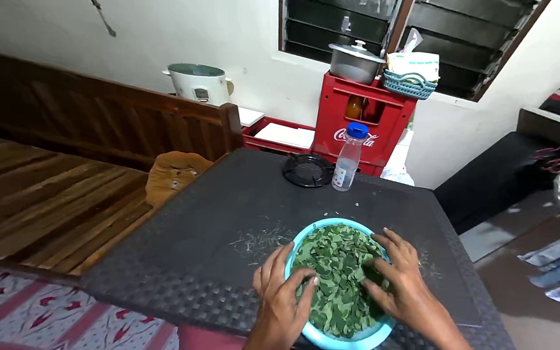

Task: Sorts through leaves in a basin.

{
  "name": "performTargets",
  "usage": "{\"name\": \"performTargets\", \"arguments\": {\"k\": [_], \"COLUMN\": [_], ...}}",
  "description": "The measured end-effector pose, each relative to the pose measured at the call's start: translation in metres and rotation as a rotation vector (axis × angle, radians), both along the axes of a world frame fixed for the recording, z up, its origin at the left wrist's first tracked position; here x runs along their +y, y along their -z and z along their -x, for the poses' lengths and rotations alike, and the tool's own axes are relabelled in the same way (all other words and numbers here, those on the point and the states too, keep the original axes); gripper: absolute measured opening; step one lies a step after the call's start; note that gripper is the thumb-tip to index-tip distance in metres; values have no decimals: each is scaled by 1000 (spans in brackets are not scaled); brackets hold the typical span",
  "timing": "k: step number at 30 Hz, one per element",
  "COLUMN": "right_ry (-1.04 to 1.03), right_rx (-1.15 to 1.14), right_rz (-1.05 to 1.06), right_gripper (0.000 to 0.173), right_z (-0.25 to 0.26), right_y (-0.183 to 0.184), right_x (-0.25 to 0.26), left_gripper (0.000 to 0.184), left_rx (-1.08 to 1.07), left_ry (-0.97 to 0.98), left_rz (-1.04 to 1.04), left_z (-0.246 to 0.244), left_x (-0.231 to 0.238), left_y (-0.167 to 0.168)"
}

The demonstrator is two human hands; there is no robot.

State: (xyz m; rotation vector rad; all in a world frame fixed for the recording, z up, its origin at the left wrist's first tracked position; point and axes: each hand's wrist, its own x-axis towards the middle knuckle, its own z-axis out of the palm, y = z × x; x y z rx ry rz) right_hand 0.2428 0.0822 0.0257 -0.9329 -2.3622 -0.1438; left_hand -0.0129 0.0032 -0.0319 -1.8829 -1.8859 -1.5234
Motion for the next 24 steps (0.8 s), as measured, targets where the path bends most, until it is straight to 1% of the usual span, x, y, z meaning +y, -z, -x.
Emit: {"name": "performTargets", "arguments": {"k": [2,3,4,5,7,9,10,12,13,14,16,18,19,21,23,24], "right_ry": [66,78,67,34,-32,-46,-31,12,36,58,80,67,51,18,-19,-46], "right_rx": [-33,-24,17,76,160,186,185,167,153,133,95,89,94,92,79,66], "right_rz": [48,112,195,276,355,359,359,370,377,385,400,388,369,295,224,195], "right_gripper": [51,61,67,69,63,54,52,53,54,55,55,45,38,27,21,21], "right_z": [-3,-6,-10,-16,-26,-31,-32,-30,-27,-24,-13,2,11,32,52,61], "right_y": [5,6,5,5,5,7,8,11,12,12,13,12,10,6,2,0], "right_x": [0,0,2,4,7,8,7,5,3,2,-1,-6,-10,-17,-27,-32], "left_gripper": [27,28,30,32,38,49,56,65,63,54,32,20,19,24,26,26], "left_rx": [79,129,177,222,308,399,453,547,579,593,581,536,509,470,421,393], "left_ry": [62,95,128,159,229,325,386,505,538,549,531,500,489,496,525,534], "left_rz": [-37,-47,-54,-64,-82,-64,-9,179,259,287,229,139,112,117,199,250], "left_z": [-5,-7,-10,-14,-23,-31,-34,-35,-34,-32,-22,-8,-1,13,24,28], "left_x": [5,7,10,13,23,32,36,43,46,49,52,49,46,35,21,14], "left_y": [-7,-13,-20,-28,-40,-53,-60,-70,-71,-66,-47,-27,-20,-16,-29,-39]}}
